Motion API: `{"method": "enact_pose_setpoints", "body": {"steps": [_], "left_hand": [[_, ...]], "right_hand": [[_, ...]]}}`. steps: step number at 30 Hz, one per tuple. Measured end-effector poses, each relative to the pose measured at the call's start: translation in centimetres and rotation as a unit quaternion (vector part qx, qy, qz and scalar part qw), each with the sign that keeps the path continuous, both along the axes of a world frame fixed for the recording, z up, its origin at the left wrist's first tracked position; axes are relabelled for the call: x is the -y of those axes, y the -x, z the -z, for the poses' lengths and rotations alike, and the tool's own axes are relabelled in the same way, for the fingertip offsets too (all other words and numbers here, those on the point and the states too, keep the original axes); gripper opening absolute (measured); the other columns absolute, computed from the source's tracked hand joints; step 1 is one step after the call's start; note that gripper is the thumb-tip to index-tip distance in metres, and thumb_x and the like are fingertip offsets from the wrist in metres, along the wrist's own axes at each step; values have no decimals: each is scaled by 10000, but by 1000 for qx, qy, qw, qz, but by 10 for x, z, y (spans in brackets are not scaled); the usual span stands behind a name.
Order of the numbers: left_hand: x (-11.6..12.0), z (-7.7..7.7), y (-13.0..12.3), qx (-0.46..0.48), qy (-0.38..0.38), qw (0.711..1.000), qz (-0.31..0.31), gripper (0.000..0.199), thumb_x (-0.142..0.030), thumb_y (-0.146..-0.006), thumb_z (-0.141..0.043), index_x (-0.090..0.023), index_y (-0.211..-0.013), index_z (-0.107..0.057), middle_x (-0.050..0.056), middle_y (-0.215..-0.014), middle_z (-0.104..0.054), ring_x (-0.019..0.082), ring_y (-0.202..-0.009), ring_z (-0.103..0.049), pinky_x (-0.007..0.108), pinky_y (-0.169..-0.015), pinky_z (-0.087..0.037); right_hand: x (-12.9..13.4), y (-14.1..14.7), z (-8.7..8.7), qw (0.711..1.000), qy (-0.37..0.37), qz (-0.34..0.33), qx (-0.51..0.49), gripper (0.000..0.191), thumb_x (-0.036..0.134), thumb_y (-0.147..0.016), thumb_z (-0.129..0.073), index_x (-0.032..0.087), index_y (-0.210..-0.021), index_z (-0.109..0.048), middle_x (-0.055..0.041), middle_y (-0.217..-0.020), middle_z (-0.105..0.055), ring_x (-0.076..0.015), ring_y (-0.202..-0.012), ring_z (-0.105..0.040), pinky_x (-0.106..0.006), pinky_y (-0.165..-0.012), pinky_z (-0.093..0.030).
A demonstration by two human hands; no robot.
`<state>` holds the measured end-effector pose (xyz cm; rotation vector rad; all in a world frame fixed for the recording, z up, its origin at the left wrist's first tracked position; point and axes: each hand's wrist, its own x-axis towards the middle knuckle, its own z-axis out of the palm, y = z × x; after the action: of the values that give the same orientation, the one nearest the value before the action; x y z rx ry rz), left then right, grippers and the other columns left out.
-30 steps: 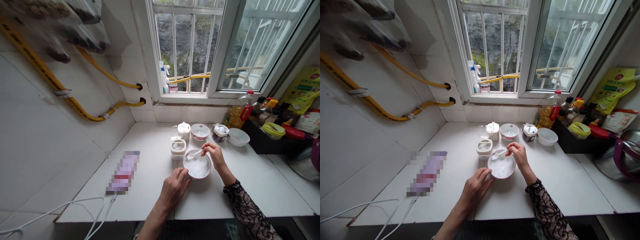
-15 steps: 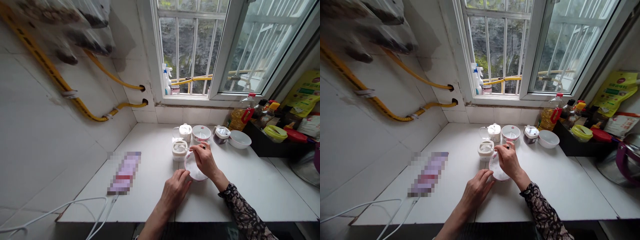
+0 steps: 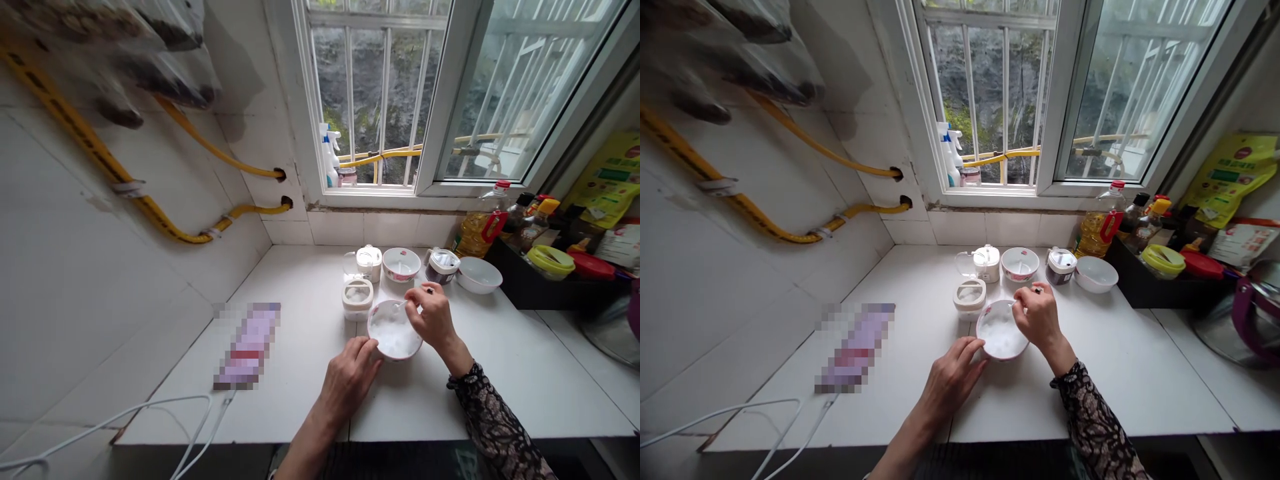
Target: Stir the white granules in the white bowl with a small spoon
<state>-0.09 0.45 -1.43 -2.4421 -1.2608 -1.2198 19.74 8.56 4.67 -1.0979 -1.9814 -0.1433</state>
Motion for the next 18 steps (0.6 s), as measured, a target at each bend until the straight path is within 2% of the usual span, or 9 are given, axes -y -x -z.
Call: {"method": "enact_pose_setpoints", "body": {"steps": [3,7,13,18], "left_hand": [[0,1,0,-1,4,1000,-1,203,-181,-944,-478,-185,-1145,-500,68,-947,-640,182,-845,-649,240,-631,-549],[0,0,1,-1,5,1000,-1,202,-184,-949,-468,-180,-1149,-501,70,-946,-642,184,-838,-649,249,-635,-552],[0,-2,1,1,-1,1000,1,179,-205,-980,-433,-173,-1141,-503,75,-947,-638,186,-839,-647,245,-631,-552],[0,-1,1,0,-2,1000,2,182,-207,-986,-420,-168,-1142,-504,78,-948,-638,191,-841,-649,253,-633,-555]], "right_hand": [[3,8,2,998,2,-30,47,176,109,-820,-481,209,-762,-612,-9,-622,-653,-174,-576,-545,-398,-906,-432],[5,11,1,994,44,-94,14,180,116,-837,-473,212,-812,-623,-21,-688,-678,-192,-665,-587,-376,-865,-449],[1,2,4,991,104,-49,-60,194,116,-785,-489,234,-762,-642,-27,-692,-695,-240,-825,-597,-347,-779,-457],[1,9,8,980,169,-69,-74,186,140,-772,-482,230,-696,-626,-23,-690,-704,-222,-775,-591,-358,-813,-449]]}}
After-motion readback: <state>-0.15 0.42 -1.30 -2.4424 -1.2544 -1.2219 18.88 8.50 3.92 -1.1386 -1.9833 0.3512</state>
